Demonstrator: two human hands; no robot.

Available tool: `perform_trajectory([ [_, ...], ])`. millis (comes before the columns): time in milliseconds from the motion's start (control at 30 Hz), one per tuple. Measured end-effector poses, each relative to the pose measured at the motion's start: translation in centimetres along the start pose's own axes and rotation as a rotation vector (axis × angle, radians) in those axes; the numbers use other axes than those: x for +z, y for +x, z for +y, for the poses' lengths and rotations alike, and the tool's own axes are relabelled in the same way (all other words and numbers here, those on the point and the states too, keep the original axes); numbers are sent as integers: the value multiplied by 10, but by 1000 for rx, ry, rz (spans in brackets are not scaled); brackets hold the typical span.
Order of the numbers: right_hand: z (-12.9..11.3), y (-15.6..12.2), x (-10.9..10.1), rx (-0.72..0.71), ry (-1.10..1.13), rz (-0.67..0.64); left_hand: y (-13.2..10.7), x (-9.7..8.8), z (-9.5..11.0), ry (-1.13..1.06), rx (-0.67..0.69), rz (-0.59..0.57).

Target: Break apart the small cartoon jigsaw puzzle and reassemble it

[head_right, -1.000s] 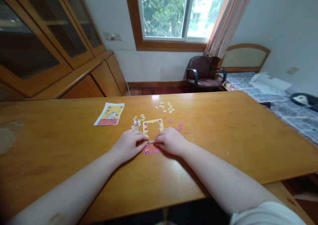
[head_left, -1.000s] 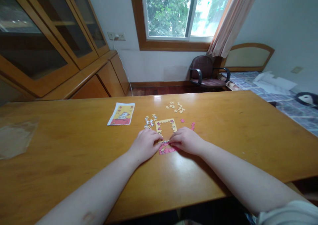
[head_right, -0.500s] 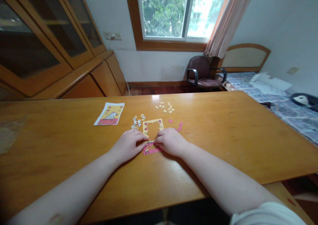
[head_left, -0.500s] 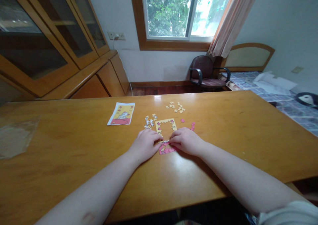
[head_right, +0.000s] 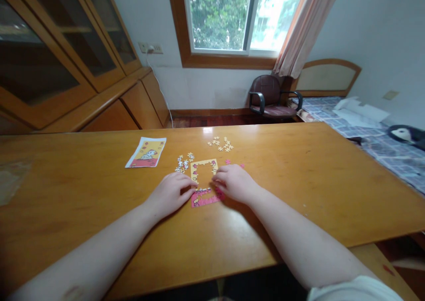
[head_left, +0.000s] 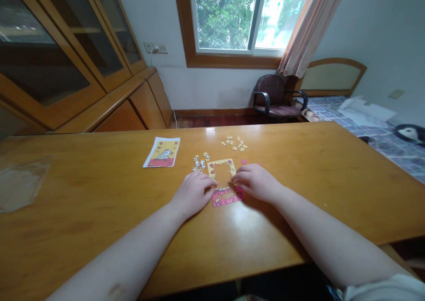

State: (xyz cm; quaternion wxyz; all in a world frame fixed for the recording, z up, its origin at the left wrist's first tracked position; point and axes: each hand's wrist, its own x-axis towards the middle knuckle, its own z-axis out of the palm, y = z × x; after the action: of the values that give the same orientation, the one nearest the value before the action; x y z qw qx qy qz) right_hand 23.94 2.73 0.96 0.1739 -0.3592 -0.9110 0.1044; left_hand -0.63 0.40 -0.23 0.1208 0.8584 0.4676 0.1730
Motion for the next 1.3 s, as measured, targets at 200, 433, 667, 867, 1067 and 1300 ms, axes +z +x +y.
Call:
perform_trajectory([
  [200,32,-10,-32,323,-112,28,0,-2,1,-24,18,-15],
  [433,35,-10,-24,407,-69,-195,0,-3,2,-43,9,-15],
  [667,38,-7,-20,470,-69,-227,0,-3,2,-43,-2,-9],
  [867,35,-6,-19,467,-102,-222,-1,-1,1,-48,21,-15],
  [1067,29,-6,-21,415,-148,-185,-1,0,0,-47,27,-20],
  [1300,23,-7,-27,328,-87,-133,0,-1,1,-62,17,-22],
])
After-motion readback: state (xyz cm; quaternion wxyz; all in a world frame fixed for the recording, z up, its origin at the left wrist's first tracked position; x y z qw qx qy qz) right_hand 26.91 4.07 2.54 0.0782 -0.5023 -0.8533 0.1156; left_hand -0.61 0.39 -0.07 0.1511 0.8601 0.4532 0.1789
